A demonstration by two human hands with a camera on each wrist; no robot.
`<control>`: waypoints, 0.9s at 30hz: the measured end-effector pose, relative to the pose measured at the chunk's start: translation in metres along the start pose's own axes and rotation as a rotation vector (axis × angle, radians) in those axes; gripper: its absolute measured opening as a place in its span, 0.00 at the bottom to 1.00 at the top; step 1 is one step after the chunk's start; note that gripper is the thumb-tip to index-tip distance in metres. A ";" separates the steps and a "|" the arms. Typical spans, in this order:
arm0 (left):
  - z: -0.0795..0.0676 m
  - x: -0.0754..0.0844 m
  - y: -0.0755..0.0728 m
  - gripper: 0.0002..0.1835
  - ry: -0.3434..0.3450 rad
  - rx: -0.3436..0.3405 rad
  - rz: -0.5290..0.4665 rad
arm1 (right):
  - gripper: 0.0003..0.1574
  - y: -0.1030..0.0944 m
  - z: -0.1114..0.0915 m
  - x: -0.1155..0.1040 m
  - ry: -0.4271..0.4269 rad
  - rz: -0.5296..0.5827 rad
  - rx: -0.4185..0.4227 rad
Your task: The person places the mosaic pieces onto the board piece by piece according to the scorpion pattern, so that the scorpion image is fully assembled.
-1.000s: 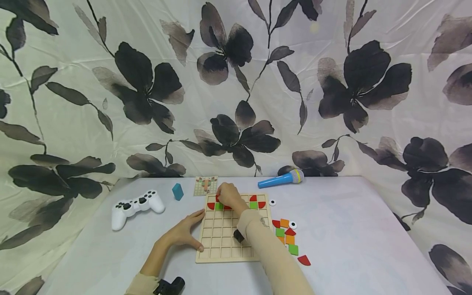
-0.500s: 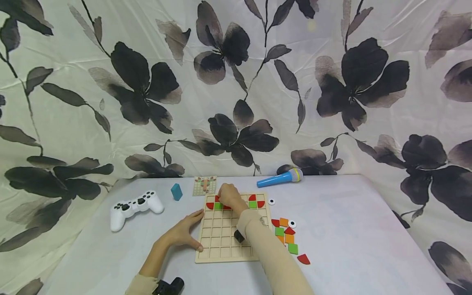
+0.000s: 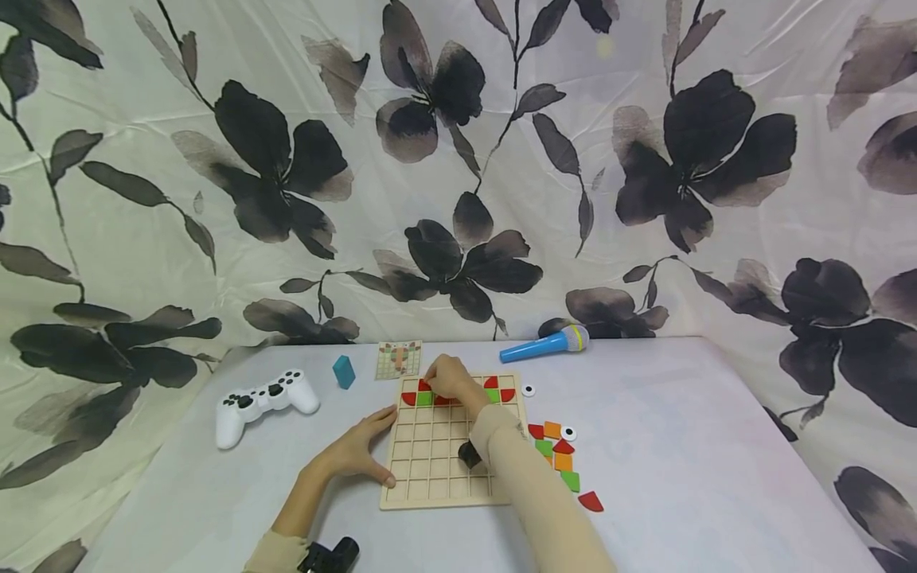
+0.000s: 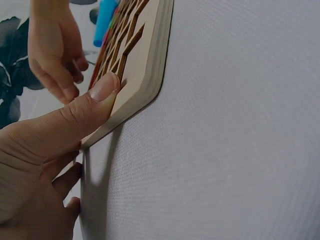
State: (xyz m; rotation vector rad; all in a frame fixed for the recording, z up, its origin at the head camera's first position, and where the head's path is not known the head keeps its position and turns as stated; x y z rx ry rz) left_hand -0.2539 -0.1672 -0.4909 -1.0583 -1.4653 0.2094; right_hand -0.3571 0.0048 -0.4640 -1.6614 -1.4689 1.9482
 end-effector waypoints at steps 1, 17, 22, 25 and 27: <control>0.000 0.000 0.000 0.60 -0.002 0.002 0.001 | 0.10 -0.002 -0.002 0.003 -0.004 0.017 0.003; 0.001 0.000 0.000 0.60 -0.013 0.021 0.006 | 0.11 -0.053 -0.082 0.061 -0.121 0.046 -0.012; 0.001 0.000 0.000 0.60 -0.006 0.026 0.004 | 0.12 -0.062 -0.107 0.078 -0.029 0.039 -0.015; 0.000 0.000 0.000 0.60 -0.006 0.027 0.000 | 0.13 -0.065 -0.121 0.086 0.032 0.051 -0.027; 0.000 0.000 0.001 0.60 -0.008 0.028 -0.001 | 0.14 -0.067 -0.129 0.090 0.053 0.055 -0.029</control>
Point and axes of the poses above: each hand's wrist, its own z-axis towards the middle knuckle, its own y-axis out of the palm, x = y × z, the point moved 3 cm from there along z, towards the middle knuckle, and after that the axes turned 8 degrees about -x, right-handed, at the moved point
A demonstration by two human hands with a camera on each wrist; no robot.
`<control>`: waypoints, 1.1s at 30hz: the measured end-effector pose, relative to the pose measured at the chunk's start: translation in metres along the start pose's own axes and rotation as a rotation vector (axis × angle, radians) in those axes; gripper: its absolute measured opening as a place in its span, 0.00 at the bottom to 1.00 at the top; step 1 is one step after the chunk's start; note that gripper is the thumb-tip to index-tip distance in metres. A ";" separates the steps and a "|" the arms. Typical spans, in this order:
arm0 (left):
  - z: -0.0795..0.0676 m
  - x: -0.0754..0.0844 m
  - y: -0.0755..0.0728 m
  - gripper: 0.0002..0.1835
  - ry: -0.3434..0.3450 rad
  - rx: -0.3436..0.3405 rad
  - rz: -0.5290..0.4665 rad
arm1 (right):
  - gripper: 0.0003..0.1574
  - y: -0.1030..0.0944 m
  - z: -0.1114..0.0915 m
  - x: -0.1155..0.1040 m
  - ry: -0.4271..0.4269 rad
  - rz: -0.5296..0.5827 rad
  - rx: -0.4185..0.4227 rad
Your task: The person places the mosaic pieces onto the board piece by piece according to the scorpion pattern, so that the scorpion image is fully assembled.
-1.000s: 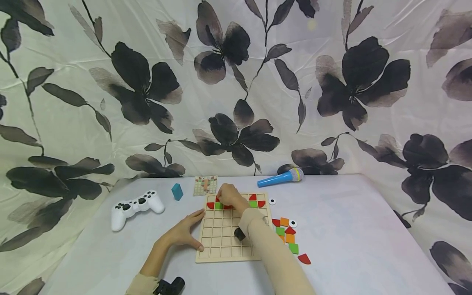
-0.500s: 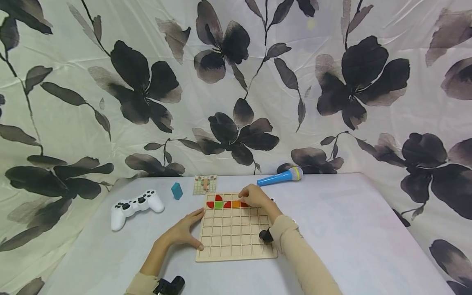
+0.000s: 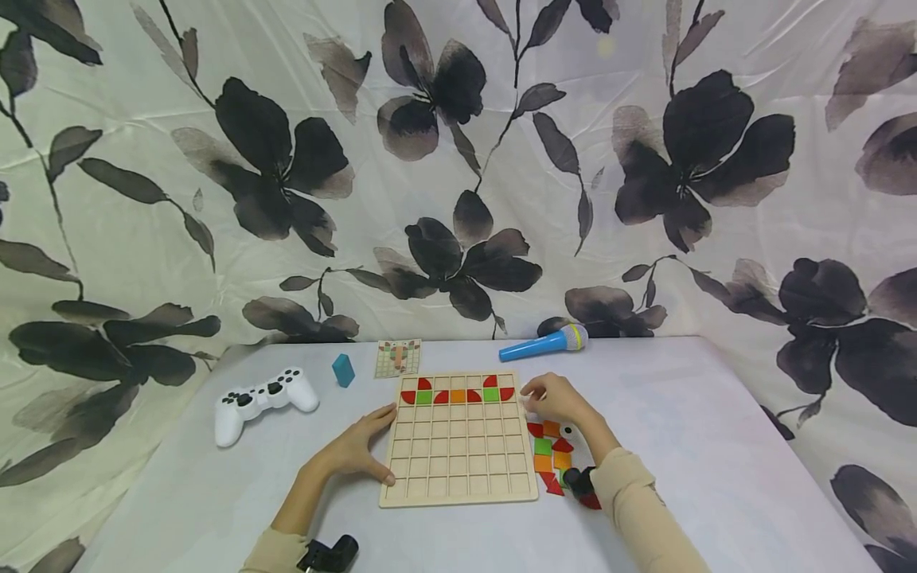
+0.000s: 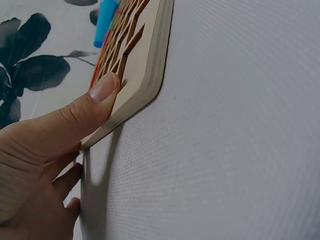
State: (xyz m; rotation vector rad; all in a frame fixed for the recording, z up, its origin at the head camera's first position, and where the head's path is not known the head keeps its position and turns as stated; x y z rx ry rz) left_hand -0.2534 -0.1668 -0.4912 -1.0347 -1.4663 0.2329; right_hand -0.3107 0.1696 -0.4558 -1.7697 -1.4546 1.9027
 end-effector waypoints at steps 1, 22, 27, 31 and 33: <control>0.000 0.000 0.000 0.60 0.000 -0.001 0.001 | 0.14 -0.001 -0.004 0.002 0.003 0.000 -0.003; -0.001 0.000 0.000 0.60 0.017 -0.009 0.012 | 0.07 0.012 -0.037 0.010 0.037 0.068 -0.147; -0.001 0.001 0.000 0.60 0.019 -0.007 0.009 | 0.08 0.016 -0.037 0.010 0.096 0.055 -0.138; -0.001 0.000 0.000 0.60 0.016 -0.008 0.011 | 0.10 0.017 -0.037 0.009 0.115 0.036 -0.125; -0.001 0.000 0.000 0.60 0.015 -0.008 0.010 | 0.11 0.018 -0.037 0.009 0.120 0.031 -0.120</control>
Point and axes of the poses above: each hand's wrist, its own z-axis towards the middle knuckle, its own y-axis out of the palm, x = y × z, the point moved 3 cm from there along z, towards the middle knuckle, and after that the axes turned 8 degrees about -x, right-handed, at the moved point
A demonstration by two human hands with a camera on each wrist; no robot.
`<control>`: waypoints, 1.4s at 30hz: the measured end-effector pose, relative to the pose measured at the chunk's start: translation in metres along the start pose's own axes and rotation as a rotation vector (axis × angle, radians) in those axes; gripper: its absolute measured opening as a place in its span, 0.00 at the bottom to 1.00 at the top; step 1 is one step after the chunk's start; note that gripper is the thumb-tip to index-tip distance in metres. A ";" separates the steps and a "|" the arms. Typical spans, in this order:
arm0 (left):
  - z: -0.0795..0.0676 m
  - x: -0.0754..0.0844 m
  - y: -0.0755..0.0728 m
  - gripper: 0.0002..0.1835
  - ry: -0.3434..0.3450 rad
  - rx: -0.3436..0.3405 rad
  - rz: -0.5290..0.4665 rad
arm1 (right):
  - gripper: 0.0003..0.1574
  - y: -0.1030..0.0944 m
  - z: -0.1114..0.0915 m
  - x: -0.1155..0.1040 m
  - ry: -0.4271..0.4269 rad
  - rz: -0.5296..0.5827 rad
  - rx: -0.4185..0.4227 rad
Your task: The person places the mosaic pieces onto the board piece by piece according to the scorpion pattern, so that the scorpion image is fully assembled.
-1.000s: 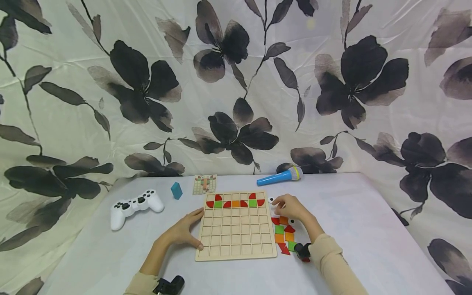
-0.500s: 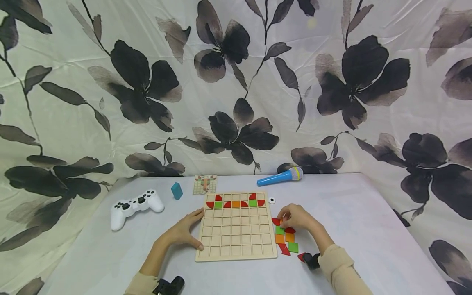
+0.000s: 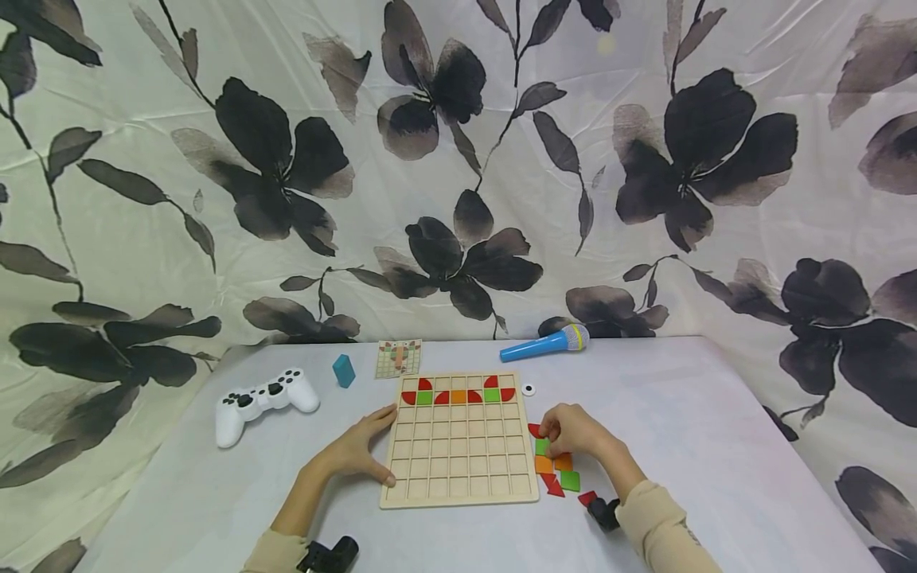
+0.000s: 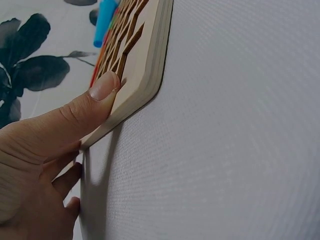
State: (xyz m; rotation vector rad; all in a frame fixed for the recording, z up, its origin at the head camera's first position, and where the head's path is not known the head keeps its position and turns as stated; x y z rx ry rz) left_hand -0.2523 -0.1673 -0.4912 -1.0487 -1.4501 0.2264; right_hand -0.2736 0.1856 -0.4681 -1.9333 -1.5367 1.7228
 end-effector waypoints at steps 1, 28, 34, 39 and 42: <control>0.000 0.000 0.000 0.60 0.000 -0.001 0.001 | 0.11 0.001 0.000 0.000 0.002 -0.004 -0.001; 0.000 0.000 0.001 0.60 -0.029 0.007 0.008 | 0.08 0.004 -0.001 -0.006 0.035 -0.106 0.009; 0.000 0.000 0.001 0.59 -0.034 0.010 0.008 | 0.06 0.003 0.001 -0.004 0.016 -0.111 0.003; 0.001 0.000 0.001 0.59 -0.036 0.009 0.009 | 0.07 -0.001 0.001 -0.001 0.036 -0.111 0.050; 0.001 -0.001 0.001 0.60 -0.040 0.009 0.010 | 0.10 -0.006 0.000 0.001 0.047 -0.147 0.101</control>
Point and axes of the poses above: each hand's wrist, its own z-axis towards the middle knuckle, its own y-axis out of the palm, x = y × z, the point moved 3 cm from there along z, towards the middle knuckle, and after that the axes turned 8 degrees about -x, right-handed, at the moved point
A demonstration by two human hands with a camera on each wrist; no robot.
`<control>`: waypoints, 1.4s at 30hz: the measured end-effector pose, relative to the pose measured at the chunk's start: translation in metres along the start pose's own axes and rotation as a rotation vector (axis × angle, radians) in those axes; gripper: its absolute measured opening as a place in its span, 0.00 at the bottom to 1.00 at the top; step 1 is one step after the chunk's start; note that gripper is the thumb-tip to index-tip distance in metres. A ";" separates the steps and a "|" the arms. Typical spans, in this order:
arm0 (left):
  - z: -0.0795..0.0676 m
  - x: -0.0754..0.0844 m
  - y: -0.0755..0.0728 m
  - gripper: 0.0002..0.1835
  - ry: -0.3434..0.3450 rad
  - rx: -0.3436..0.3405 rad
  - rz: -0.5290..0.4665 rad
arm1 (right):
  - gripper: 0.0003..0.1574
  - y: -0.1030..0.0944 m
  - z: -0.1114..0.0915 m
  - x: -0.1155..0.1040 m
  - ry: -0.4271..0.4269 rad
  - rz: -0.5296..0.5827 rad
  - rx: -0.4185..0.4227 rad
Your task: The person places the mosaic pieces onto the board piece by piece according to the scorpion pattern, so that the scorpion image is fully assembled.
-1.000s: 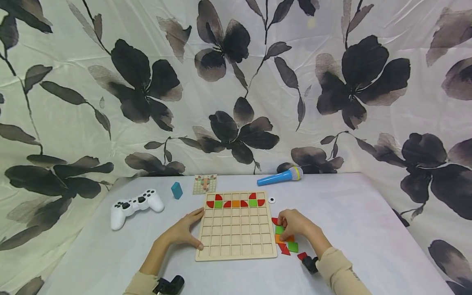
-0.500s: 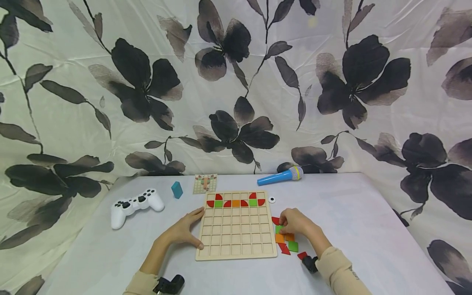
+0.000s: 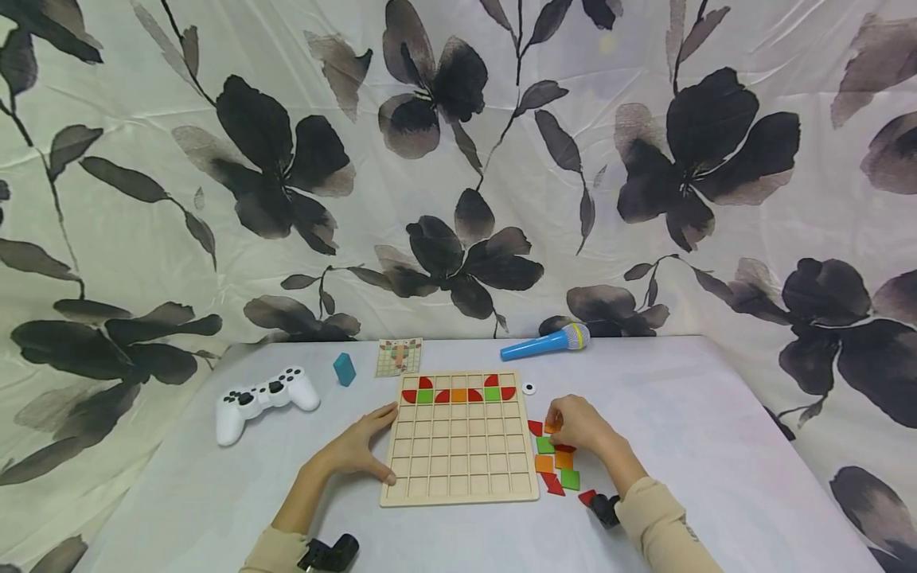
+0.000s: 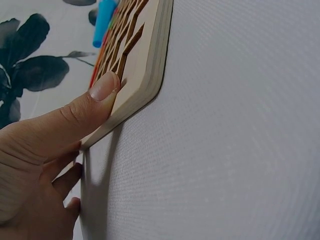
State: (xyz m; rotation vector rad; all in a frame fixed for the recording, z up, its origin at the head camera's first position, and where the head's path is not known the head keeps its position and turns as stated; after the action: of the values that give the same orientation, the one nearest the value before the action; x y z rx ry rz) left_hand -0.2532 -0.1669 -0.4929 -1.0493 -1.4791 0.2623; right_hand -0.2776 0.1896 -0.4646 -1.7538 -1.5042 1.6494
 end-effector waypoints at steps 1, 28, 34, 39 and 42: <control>0.000 0.000 0.000 0.60 0.000 0.000 0.001 | 0.12 -0.002 0.000 0.001 0.003 -0.013 0.014; 0.000 0.001 0.001 0.60 0.010 -0.005 -0.003 | 0.21 -0.021 0.062 0.013 -0.021 0.042 0.101; 0.000 0.002 0.000 0.59 0.004 -0.003 -0.005 | 0.14 -0.018 0.074 0.004 -0.052 -0.016 0.079; -0.001 0.001 0.000 0.59 0.004 -0.005 -0.009 | 0.11 -0.022 0.076 0.001 -0.042 0.022 0.081; -0.001 0.001 0.000 0.59 0.001 -0.006 -0.008 | 0.10 -0.028 0.078 -0.003 -0.050 0.050 0.087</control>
State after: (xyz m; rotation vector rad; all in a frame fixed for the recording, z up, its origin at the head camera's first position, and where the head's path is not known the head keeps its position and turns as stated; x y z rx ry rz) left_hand -0.2523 -0.1667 -0.4915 -1.0479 -1.4840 0.2520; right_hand -0.3568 0.1657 -0.4644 -1.7297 -1.3980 1.7676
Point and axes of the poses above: each hand's wrist, its own z-axis towards the middle knuckle, its own y-axis out of the palm, x = y × z, the point moved 3 cm from there along z, towards the middle knuckle, and after that the axes turned 8 degrees about -x, right-handed, at the moved point
